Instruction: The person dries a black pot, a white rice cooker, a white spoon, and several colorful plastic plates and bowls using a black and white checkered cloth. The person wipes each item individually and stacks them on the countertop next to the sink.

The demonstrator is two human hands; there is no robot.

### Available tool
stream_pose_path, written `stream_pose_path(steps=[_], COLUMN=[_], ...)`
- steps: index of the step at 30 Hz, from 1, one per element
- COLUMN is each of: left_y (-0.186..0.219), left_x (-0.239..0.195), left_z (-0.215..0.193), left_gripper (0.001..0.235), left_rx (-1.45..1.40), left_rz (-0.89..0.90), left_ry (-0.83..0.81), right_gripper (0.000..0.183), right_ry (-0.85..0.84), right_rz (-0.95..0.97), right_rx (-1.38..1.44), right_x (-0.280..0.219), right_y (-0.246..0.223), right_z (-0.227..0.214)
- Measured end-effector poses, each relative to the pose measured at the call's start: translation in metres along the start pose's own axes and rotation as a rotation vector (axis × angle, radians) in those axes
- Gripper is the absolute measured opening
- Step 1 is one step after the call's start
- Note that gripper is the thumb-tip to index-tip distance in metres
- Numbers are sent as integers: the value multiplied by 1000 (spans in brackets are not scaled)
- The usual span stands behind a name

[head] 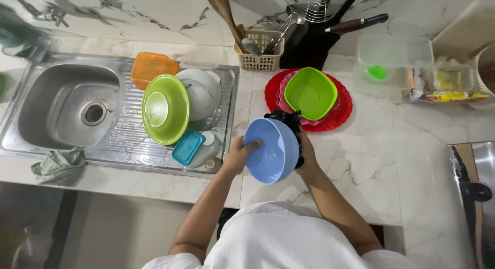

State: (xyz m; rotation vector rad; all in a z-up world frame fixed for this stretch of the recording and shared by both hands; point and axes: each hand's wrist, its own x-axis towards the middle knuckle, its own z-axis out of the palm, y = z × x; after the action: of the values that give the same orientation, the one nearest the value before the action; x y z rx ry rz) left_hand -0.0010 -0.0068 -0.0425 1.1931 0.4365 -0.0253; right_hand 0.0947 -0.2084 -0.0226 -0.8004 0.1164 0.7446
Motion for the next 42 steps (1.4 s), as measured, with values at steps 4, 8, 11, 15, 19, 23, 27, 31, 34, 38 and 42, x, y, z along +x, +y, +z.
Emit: stream_pose_path(steps=[4,8,11,15,19,23,27,31,34,38,42], left_y=[10,67,114,117,91,69,53,60,54,35,13], left_x=[32,64,81,150,215,251,262,251,254,276,295], left_z=[-20,-5,41,85,106,112,113,117,110,99,87], left_gripper=[38,38,33,26,24,20,21,29,32,36,35], left_rx=[69,185,590,1058,1167,1263,1323,1224,1334,1454,1573], left_rz=[47,180,318,485,603,579,623,514,495,416,338], left_ry=[122,169,192,246,214,230,230,237,325,260,182], right_gripper=[44,37,35,32,32,34,35,36,35,35,34], right_ry=[-7,98,191,235,226,263,282,271,157,173,231], right_rz=[-123,-36,10,-6,-47,-79,-69,-56,-7,-11,-42], right_rx=[-287,-480,-451,-368,-278,-192,-119,-89,-16,-40,-99], right_x=[-16,-36,-53,-67,-66,-67,-67,-68,-71,-64,-56], right_y=[11,21,21,5,2,-2,-2,-5,-14,-7,3], right_z=[-37,-74,-90,-90,-112,-125,-135,-127,-114,-123,-137])
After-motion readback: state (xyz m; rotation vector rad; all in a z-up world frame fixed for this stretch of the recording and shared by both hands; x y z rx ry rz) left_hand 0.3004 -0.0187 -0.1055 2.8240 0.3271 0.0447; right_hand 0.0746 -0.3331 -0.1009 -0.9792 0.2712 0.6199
